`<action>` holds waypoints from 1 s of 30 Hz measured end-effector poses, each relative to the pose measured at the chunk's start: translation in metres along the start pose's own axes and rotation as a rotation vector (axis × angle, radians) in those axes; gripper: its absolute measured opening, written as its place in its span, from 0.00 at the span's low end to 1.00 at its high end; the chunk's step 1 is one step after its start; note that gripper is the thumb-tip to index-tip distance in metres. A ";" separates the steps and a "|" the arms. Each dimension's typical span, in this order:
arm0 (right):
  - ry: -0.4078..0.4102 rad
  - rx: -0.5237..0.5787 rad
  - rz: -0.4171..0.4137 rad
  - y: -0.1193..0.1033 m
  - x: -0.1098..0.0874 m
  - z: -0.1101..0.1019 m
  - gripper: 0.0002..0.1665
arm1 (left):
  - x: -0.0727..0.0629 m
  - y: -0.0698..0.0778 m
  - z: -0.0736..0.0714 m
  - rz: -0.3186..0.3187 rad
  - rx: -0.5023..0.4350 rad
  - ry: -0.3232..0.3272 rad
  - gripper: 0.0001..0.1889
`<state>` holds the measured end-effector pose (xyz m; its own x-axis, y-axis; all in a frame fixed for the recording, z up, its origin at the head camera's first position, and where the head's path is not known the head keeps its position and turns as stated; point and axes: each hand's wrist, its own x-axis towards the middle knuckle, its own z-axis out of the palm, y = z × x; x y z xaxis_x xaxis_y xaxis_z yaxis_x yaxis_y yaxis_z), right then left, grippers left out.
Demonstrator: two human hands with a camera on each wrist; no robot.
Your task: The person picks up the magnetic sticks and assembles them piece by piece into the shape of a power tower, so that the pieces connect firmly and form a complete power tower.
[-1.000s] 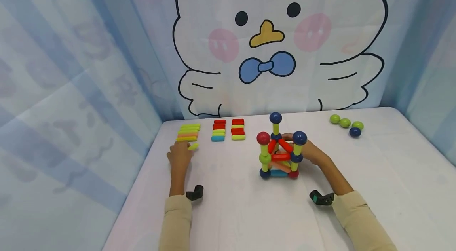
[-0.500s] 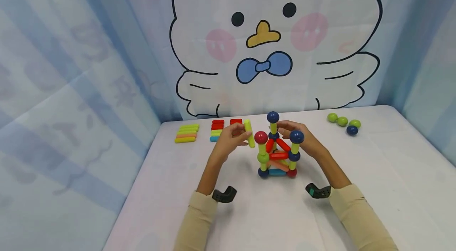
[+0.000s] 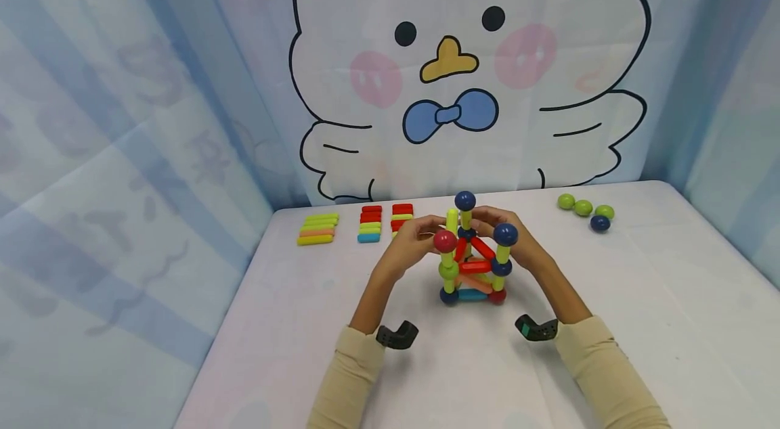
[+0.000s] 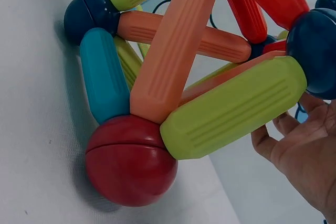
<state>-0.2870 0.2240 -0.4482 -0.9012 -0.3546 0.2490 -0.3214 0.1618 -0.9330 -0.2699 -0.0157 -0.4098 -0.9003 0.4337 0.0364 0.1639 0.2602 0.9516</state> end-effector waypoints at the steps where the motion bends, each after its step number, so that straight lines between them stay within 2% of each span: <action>1: 0.002 0.002 0.000 0.000 0.000 0.000 0.22 | 0.000 0.000 0.001 0.004 0.005 -0.003 0.19; 9: 0.024 0.019 0.030 -0.003 -0.002 0.004 0.23 | 0.003 0.000 0.006 -0.011 0.044 -0.015 0.19; 14: 0.017 0.033 0.008 -0.004 -0.002 0.007 0.22 | 0.002 -0.001 0.007 -0.025 0.074 -0.017 0.17; 18: -0.023 0.001 0.018 -0.005 -0.003 0.010 0.24 | -0.004 -0.003 -0.001 0.020 0.089 -0.029 0.17; 20: -0.046 -0.022 0.059 -0.006 -0.002 0.010 0.25 | -0.009 -0.003 -0.008 0.059 0.106 -0.066 0.18; 22: -0.071 -0.039 0.106 -0.005 -0.002 0.010 0.26 | -0.014 -0.003 -0.015 0.077 0.141 -0.133 0.21; 26: -0.082 -0.051 0.143 -0.003 -0.002 0.008 0.25 | -0.021 -0.003 -0.023 0.064 0.183 -0.280 0.36; 28: -0.075 -0.043 0.129 -0.004 -0.002 0.007 0.25 | -0.022 -0.003 -0.022 0.057 0.184 -0.305 0.39; 30: -0.067 -0.030 0.125 -0.006 -0.003 0.008 0.25 | -0.022 -0.004 -0.019 0.065 0.182 -0.298 0.39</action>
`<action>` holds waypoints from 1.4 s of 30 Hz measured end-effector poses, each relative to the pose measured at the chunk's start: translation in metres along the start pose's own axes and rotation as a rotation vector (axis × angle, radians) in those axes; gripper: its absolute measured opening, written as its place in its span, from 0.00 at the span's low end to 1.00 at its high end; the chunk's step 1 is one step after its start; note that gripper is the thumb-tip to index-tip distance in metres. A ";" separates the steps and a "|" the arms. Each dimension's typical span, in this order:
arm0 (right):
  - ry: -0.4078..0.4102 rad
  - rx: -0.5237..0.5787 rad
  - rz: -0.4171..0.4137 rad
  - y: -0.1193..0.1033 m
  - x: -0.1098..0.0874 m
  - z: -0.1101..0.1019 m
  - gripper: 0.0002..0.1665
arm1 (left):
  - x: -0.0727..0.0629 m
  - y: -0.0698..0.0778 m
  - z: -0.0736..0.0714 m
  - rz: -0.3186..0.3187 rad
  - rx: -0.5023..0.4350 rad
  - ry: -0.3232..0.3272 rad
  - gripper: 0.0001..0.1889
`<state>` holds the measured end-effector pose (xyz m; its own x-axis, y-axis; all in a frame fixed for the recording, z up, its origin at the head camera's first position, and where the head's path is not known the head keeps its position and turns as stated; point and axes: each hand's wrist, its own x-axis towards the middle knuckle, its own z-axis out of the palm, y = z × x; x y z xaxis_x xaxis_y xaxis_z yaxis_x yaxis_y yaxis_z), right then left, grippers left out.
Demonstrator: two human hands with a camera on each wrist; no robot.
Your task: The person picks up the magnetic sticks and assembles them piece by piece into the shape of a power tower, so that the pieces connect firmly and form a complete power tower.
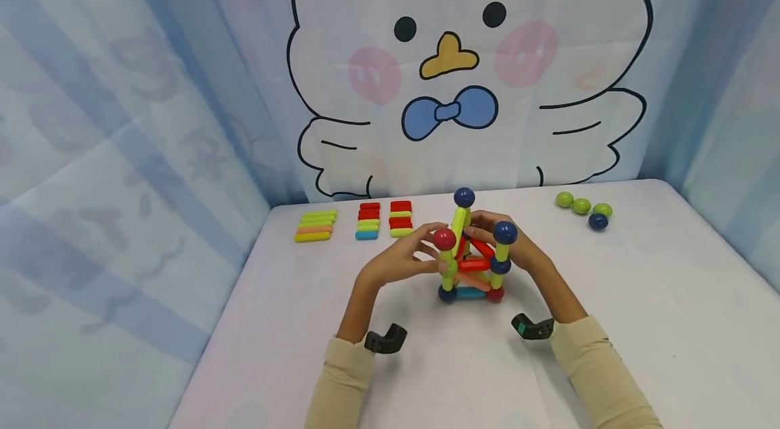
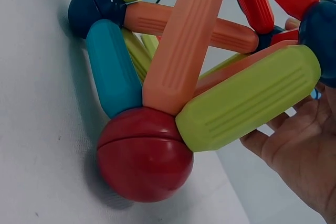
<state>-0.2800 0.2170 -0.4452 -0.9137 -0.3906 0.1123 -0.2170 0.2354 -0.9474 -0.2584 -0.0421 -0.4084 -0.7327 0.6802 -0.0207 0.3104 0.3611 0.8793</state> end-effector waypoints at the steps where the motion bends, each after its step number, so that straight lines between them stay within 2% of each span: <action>1: 0.000 0.004 -0.002 -0.001 -0.001 0.000 0.25 | 0.001 0.000 0.002 0.001 0.006 0.011 0.37; 5: -0.001 0.004 0.010 0.000 -0.002 0.002 0.26 | 0.002 -0.002 0.006 0.007 0.040 0.059 0.33; 10: 0.056 -0.024 0.014 0.004 -0.006 -0.003 0.24 | 0.006 -0.003 0.009 0.010 0.068 0.121 0.29; 16: 0.108 -0.096 0.045 0.007 -0.012 -0.013 0.27 | 0.011 -0.002 0.010 -0.053 0.117 0.205 0.25; 20: 0.093 -0.131 0.042 0.009 -0.018 -0.020 0.29 | 0.011 -0.006 0.007 -0.075 0.183 0.213 0.26; 23: 0.073 -0.148 0.017 0.009 -0.026 -0.028 0.27 | 0.008 -0.014 -0.001 -0.103 0.258 0.207 0.25; 25: 0.066 -0.152 0.002 0.009 -0.032 -0.033 0.26 | 0.005 -0.022 -0.009 -0.151 0.301 0.230 0.24; 27: 0.065 -0.170 -0.008 0.009 -0.039 -0.038 0.25 | 0.001 -0.034 -0.020 -0.226 0.319 0.277 0.21; 34: 0.056 -0.210 0.004 0.008 -0.062 -0.049 0.22 | -0.027 -0.088 -0.061 -0.523 0.403 0.454 0.12; 39: 0.023 -0.221 0.018 0.007 -0.075 -0.054 0.23 | -0.048 -0.117 -0.084 -0.667 0.484 0.621 0.20; 42: -0.012 -0.238 0.026 0.007 -0.082 -0.057 0.23 | -0.057 -0.128 -0.093 -0.729 0.563 0.665 0.26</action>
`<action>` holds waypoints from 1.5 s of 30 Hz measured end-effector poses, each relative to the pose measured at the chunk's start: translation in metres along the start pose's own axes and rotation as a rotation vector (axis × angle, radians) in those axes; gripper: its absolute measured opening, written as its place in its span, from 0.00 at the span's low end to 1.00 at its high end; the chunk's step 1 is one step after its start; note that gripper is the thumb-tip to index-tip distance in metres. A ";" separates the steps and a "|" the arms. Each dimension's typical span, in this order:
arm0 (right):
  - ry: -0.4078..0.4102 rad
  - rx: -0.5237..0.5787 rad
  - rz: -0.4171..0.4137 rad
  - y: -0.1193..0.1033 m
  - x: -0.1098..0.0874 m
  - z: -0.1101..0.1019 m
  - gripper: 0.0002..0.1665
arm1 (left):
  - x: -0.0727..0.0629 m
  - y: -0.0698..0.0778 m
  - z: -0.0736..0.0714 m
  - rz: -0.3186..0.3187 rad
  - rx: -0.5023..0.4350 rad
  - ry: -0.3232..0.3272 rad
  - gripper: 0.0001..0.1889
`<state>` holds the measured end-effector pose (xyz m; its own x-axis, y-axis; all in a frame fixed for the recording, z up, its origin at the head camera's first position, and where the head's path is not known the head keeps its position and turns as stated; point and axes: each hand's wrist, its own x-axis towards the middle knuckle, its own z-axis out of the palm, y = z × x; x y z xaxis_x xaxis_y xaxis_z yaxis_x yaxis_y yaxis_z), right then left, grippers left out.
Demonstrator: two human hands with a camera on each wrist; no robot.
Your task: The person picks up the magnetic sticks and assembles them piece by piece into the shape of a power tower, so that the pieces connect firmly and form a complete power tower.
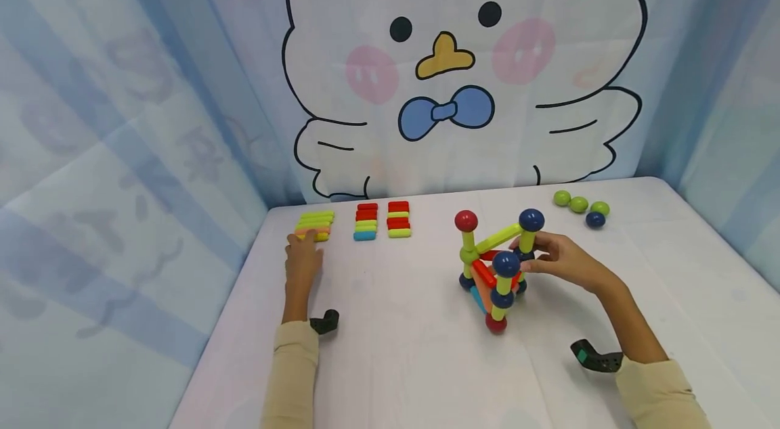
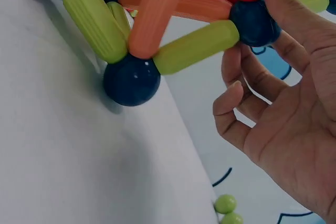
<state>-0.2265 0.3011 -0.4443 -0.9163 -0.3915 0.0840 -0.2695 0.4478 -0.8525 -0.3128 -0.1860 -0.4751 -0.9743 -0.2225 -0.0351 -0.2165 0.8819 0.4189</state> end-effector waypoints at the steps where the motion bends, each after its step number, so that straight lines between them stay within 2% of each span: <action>1: -0.010 -0.008 0.000 0.000 -0.002 -0.001 0.23 | 0.001 -0.003 -0.001 -0.009 0.023 0.011 0.26; 3: -0.019 -0.030 0.003 -0.001 -0.006 -0.002 0.24 | 0.002 -0.007 -0.002 -0.008 0.059 0.047 0.25; 7: 0.000 -0.093 0.008 -0.007 -0.013 -0.001 0.23 | 0.001 -0.008 -0.004 0.031 0.109 0.139 0.19; 10: 0.019 -0.148 0.017 -0.016 -0.018 0.004 0.24 | -0.002 -0.007 -0.005 0.026 0.168 0.162 0.15; 16: 0.038 -0.228 0.001 -0.031 -0.026 0.019 0.28 | -0.013 -0.002 -0.008 0.020 0.301 0.089 0.14; 19: 0.045 -0.226 -0.035 -0.034 -0.027 0.027 0.27 | -0.019 0.007 -0.009 0.049 0.284 0.011 0.15; 22: 0.042 -0.208 -0.061 -0.036 -0.027 0.032 0.25 | -0.027 0.021 -0.010 0.075 0.192 -0.106 0.14; 25: 0.017 -0.169 -0.065 -0.039 -0.027 0.036 0.26 | -0.036 0.039 -0.009 0.138 0.036 -0.221 0.14; 27: -0.006 -0.138 -0.060 -0.039 -0.028 0.038 0.27 | -0.044 0.053 -0.007 0.206 -0.096 -0.280 0.14; 30: -0.025 -0.112 -0.058 -0.039 -0.028 0.041 0.27 | -0.057 0.077 -0.005 0.315 -0.366 -0.358 0.16; 33: -0.027 -0.093 -0.057 -0.039 -0.027 0.045 0.26 | -0.072 0.101 -0.004 0.378 -0.610 -0.404 0.18; 35: -0.026 -0.085 -0.057 -0.040 -0.026 0.048 0.26 | -0.081 0.115 -0.005 0.420 -0.736 -0.422 0.18; 37: -0.022 -0.080 -0.060 -0.040 -0.024 0.051 0.26 | -0.089 0.127 -0.005 0.454 -0.805 -0.437 0.18; 39: -0.020 -0.080 -0.066 -0.041 -0.022 0.052 0.25 | -0.095 0.135 -0.006 0.500 -0.833 -0.459 0.17; 45: -0.014 -0.089 -0.041 -0.042 -0.021 0.056 0.27 | -0.105 0.141 -0.001 0.582 -0.779 -0.546 0.14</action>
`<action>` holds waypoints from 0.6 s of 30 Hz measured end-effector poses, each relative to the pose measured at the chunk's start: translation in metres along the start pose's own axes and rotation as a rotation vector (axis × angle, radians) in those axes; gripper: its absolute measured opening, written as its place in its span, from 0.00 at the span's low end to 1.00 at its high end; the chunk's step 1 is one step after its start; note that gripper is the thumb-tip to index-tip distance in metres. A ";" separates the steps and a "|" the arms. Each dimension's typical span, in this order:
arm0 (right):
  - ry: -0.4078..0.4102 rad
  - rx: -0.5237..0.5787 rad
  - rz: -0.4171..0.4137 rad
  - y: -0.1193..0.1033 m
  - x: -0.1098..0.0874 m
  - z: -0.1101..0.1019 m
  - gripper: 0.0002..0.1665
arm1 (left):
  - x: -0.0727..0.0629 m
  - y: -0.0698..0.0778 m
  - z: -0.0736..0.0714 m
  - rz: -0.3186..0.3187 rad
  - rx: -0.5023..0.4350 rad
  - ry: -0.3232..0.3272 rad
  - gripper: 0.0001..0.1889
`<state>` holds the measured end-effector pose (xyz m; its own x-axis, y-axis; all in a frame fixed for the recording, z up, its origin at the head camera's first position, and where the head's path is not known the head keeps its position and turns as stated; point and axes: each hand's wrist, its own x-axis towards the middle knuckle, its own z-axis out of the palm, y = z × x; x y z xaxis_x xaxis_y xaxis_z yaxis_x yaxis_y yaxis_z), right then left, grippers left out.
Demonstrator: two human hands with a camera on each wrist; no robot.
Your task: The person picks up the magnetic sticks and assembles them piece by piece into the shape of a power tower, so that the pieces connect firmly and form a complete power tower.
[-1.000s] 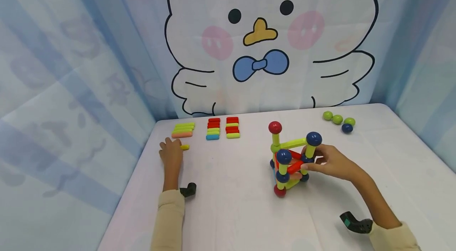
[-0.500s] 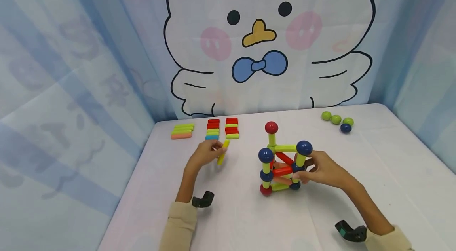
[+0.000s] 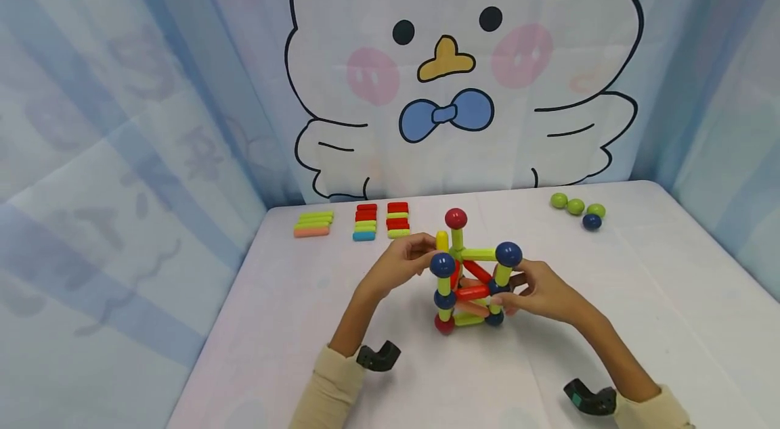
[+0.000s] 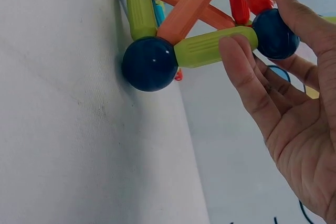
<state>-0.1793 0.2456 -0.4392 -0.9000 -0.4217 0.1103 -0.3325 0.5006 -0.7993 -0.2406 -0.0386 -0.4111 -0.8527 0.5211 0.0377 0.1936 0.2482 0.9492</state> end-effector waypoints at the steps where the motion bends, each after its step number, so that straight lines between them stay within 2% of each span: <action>1: 0.002 -0.005 0.004 0.001 0.000 0.001 0.27 | 0.000 -0.001 0.001 0.003 0.006 -0.013 0.14; 11: -0.018 0.026 0.004 0.002 -0.005 -0.001 0.24 | 0.003 0.002 0.012 0.025 0.051 -0.024 0.17; 18: -0.003 0.020 -0.019 0.000 -0.001 0.001 0.24 | 0.007 0.004 0.013 0.012 0.084 0.019 0.18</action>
<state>-0.1777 0.2455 -0.4397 -0.8928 -0.4333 0.1235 -0.3435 0.4773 -0.8088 -0.2393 -0.0236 -0.4115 -0.8588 0.5093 0.0550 0.2431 0.3107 0.9189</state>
